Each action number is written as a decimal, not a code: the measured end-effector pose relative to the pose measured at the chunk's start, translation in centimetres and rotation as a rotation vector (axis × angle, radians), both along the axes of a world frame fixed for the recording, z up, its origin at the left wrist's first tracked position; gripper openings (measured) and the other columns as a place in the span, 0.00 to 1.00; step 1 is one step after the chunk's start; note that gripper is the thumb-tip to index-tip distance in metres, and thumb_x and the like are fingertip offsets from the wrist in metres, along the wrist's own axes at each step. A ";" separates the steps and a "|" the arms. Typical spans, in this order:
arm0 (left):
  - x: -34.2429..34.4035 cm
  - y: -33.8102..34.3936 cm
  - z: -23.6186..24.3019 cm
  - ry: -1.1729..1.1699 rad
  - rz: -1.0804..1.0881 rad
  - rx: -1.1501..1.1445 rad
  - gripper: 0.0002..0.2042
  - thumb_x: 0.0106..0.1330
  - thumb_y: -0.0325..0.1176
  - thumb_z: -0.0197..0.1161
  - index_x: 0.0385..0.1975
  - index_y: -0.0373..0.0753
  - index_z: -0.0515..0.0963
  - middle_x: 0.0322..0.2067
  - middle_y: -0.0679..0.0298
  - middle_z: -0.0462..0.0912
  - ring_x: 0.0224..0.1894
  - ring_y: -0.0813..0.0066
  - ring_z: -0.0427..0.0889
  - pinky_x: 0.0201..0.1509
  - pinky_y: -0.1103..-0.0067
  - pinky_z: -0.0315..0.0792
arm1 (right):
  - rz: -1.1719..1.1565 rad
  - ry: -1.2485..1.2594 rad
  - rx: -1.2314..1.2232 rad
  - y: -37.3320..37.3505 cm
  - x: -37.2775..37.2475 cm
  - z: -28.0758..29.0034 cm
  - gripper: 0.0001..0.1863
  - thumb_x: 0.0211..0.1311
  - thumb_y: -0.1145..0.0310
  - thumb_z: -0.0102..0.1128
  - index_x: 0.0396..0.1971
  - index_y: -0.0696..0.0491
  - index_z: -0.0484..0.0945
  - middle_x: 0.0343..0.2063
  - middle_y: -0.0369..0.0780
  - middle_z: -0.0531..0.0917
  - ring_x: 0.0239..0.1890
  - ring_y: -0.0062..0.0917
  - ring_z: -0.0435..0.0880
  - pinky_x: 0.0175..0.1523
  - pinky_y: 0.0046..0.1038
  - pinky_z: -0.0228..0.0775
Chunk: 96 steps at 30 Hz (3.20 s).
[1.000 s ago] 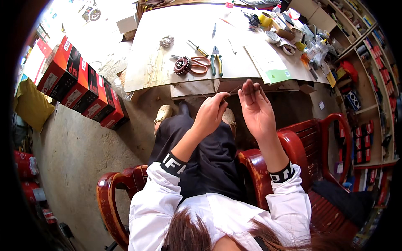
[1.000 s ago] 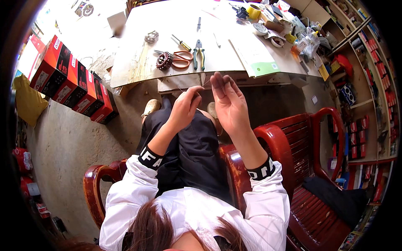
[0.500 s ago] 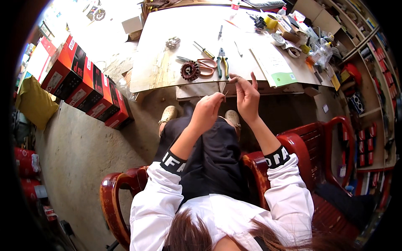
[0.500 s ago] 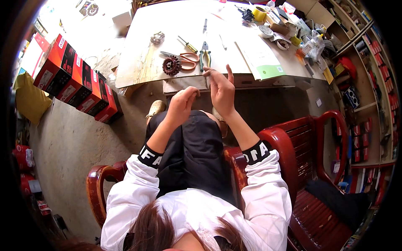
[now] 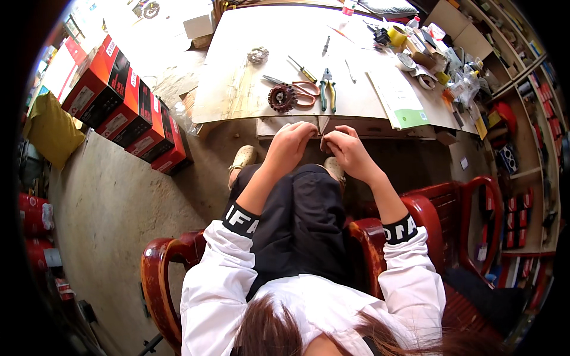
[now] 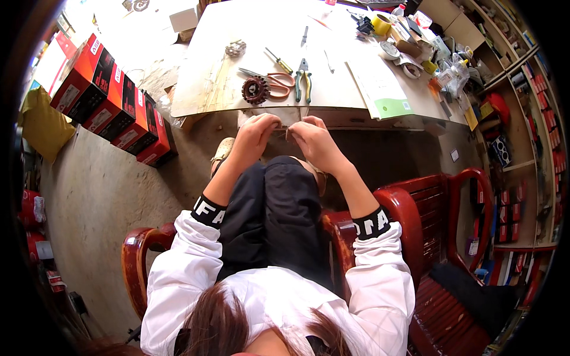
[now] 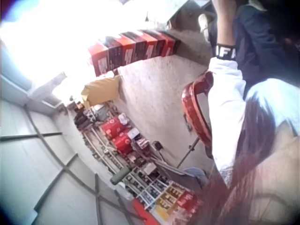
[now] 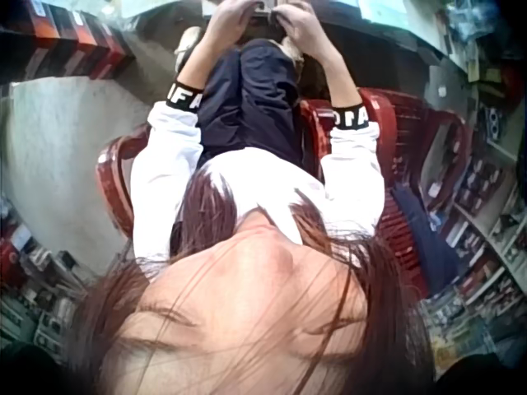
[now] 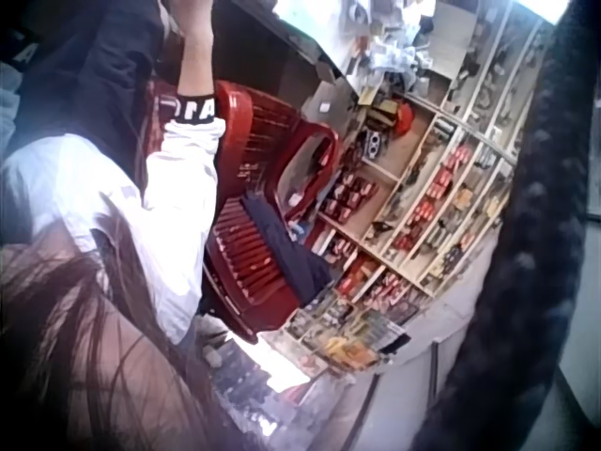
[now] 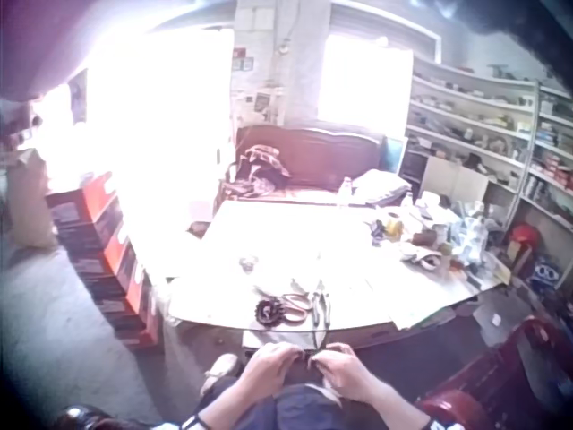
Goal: The person uses shears to cut copper wires on a cylindrical electrical component, then uses a screwdriver to adjust internal parts. They also use pliers to pull and manipulate wires, working on the component while seated at a cluttered workbench.
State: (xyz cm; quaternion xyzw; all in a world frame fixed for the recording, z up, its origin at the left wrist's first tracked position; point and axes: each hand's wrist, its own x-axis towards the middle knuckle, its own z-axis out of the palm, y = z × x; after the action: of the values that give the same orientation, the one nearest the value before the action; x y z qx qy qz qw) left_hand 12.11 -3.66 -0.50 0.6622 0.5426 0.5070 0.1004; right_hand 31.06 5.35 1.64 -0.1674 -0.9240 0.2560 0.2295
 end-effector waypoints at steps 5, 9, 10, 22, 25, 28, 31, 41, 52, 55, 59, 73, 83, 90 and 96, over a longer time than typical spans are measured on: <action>-0.3 0.5 0.2 -0.238 -0.013 -0.020 0.06 0.67 0.25 0.56 0.40 0.35 0.79 0.34 0.54 0.80 0.36 0.56 0.80 0.42 0.72 0.73 | 0.154 0.133 -0.938 -0.7 1.2 0.7 0.08 0.71 0.74 0.49 0.41 0.61 0.77 0.33 0.38 0.81 0.37 0.24 0.79 0.54 0.26 0.68; 0.0 1.0 -0.3 -0.307 -0.060 -0.019 0.07 0.68 0.22 0.54 0.40 0.34 0.79 0.31 0.60 0.78 0.32 0.73 0.78 0.38 0.78 0.72 | 0.362 0.548 -1.300 -0.5 1.0 1.3 0.08 0.71 0.74 0.52 0.43 0.62 0.77 0.37 0.39 0.81 0.42 0.23 0.79 0.56 0.24 0.68; 0.2 1.4 -0.8 -0.300 -0.057 0.000 0.07 0.68 0.22 0.54 0.41 0.34 0.79 0.31 0.60 0.78 0.32 0.72 0.78 0.38 0.78 0.72 | 0.412 0.689 -1.328 -0.5 0.3 1.1 0.08 0.71 0.74 0.53 0.44 0.61 0.78 0.39 0.40 0.81 0.46 0.25 0.80 0.59 0.26 0.67; 2.4 4.5 -1.7 -0.090 0.048 0.082 0.09 0.63 0.21 0.56 0.41 0.34 0.78 0.34 0.53 0.80 0.39 0.53 0.79 0.44 0.69 0.72 | -0.058 1.159 -1.365 3.3 -4.1 -1.0 0.12 0.74 0.75 0.46 0.50 0.58 0.75 0.55 0.45 0.79 0.61 0.29 0.76 0.71 0.32 0.60; 2.0 5.3 -2.2 0.042 0.061 0.115 0.07 0.63 0.23 0.57 0.38 0.35 0.79 0.34 0.56 0.81 0.39 0.54 0.80 0.45 0.68 0.73 | -0.151 1.143 -1.101 4.2 -5.1 -1.1 0.10 0.73 0.76 0.47 0.47 0.60 0.77 0.53 0.47 0.80 0.59 0.33 0.78 0.68 0.32 0.64; 1.4 6.4 -3.4 -0.037 0.047 0.050 0.06 0.63 0.24 0.58 0.37 0.36 0.79 0.34 0.56 0.81 0.39 0.55 0.80 0.45 0.68 0.74 | -0.334 1.030 -0.807 4.9 -5.4 -0.5 0.11 0.73 0.77 0.46 0.45 0.61 0.78 0.48 0.45 0.83 0.54 0.30 0.81 0.66 0.29 0.66; 1.4 7.1 -3.1 -0.121 0.005 -0.067 0.07 0.64 0.25 0.60 0.40 0.35 0.79 0.34 0.55 0.81 0.36 0.54 0.81 0.40 0.69 0.74 | -0.479 0.808 -0.411 7.1 -4.0 -1.7 0.11 0.74 0.75 0.46 0.43 0.60 0.80 0.45 0.40 0.85 0.51 0.24 0.83 0.68 0.30 0.60; -0.5 8.4 -3.8 -0.225 -0.050 -0.250 0.06 0.64 0.27 0.59 0.37 0.34 0.80 0.32 0.50 0.82 0.36 0.51 0.81 0.41 0.67 0.74 | -0.691 0.530 0.144 9.1 -3.7 -3.3 0.11 0.71 0.74 0.48 0.42 0.55 0.81 0.43 0.37 0.87 0.47 0.27 0.85 0.73 0.40 0.48; -1.7 8.6 -3.7 -0.465 -0.086 -0.281 0.03 0.67 0.24 0.56 0.34 0.33 0.77 0.22 0.58 0.75 0.24 0.68 0.75 0.32 0.76 0.70 | -0.386 0.044 0.487 9.1 -1.3 -4.5 0.10 0.61 0.75 0.56 0.43 0.54 0.80 0.45 0.36 0.85 0.50 0.25 0.83 0.75 0.41 0.46; -1.7 8.7 -3.9 -0.496 -0.105 -0.280 0.04 0.67 0.24 0.56 0.34 0.33 0.77 0.21 0.60 0.74 0.24 0.73 0.73 0.31 0.78 0.69 | -0.317 -0.028 0.454 8.4 -0.3 -4.6 0.10 0.60 0.71 0.60 0.42 0.53 0.79 0.43 0.37 0.84 0.48 0.25 0.82 0.73 0.39 0.50; -1.5 8.9 -4.1 -0.545 -0.108 -0.287 0.04 0.67 0.24 0.57 0.35 0.33 0.78 0.22 0.62 0.76 0.24 0.74 0.74 0.32 0.80 0.70 | -0.317 0.023 0.321 7.6 0.2 -4.8 0.04 0.61 0.70 0.62 0.34 0.53 0.78 0.33 0.36 0.84 0.38 0.27 0.82 0.65 0.36 0.58; -1.6 8.6 -2.8 -0.406 -0.052 -0.135 0.05 0.58 0.26 0.66 0.33 0.36 0.84 0.27 0.64 0.80 0.30 0.76 0.78 0.35 0.80 0.71 | -0.351 0.102 0.225 6.1 0.1 -2.0 0.02 0.62 0.72 0.61 0.31 0.53 0.79 0.28 0.35 0.83 0.34 0.27 0.82 0.56 0.32 0.62; -1.5 8.4 -2.3 -0.488 -0.112 -0.186 0.04 0.57 0.24 0.64 0.31 0.32 0.82 0.25 0.67 0.75 0.27 0.81 0.72 0.31 0.83 0.65 | -0.388 0.040 0.432 6.0 -0.1 -1.2 0.03 0.59 0.73 0.62 0.33 0.52 0.79 0.29 0.36 0.83 0.35 0.27 0.82 0.57 0.32 0.62; -1.2 8.5 -2.5 -0.588 -0.133 -0.191 0.03 0.58 0.25 0.64 0.29 0.33 0.81 0.24 0.72 0.72 0.24 0.88 0.66 0.27 0.86 0.59 | -0.443 0.015 0.581 5.7 -0.4 -0.9 0.04 0.58 0.72 0.62 0.34 0.51 0.80 0.32 0.34 0.83 0.38 0.24 0.82 0.58 0.31 0.61; -1.0 8.7 -3.1 -0.644 -0.150 -0.277 0.03 0.56 0.25 0.65 0.25 0.34 0.79 0.22 0.76 0.73 0.23 0.92 0.65 0.26 0.88 0.59 | -0.447 -0.039 0.807 5.5 -0.3 -0.9 0.06 0.60 0.71 0.59 0.36 0.49 0.81 0.36 0.31 0.84 0.41 0.19 0.82 0.60 0.29 0.61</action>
State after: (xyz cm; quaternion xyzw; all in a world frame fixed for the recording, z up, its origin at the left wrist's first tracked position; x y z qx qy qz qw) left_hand 11.09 5.04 -3.62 0.4867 0.4966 0.6023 0.3922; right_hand 30.74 10.88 0.77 -0.2646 -0.8952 -0.1834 0.3083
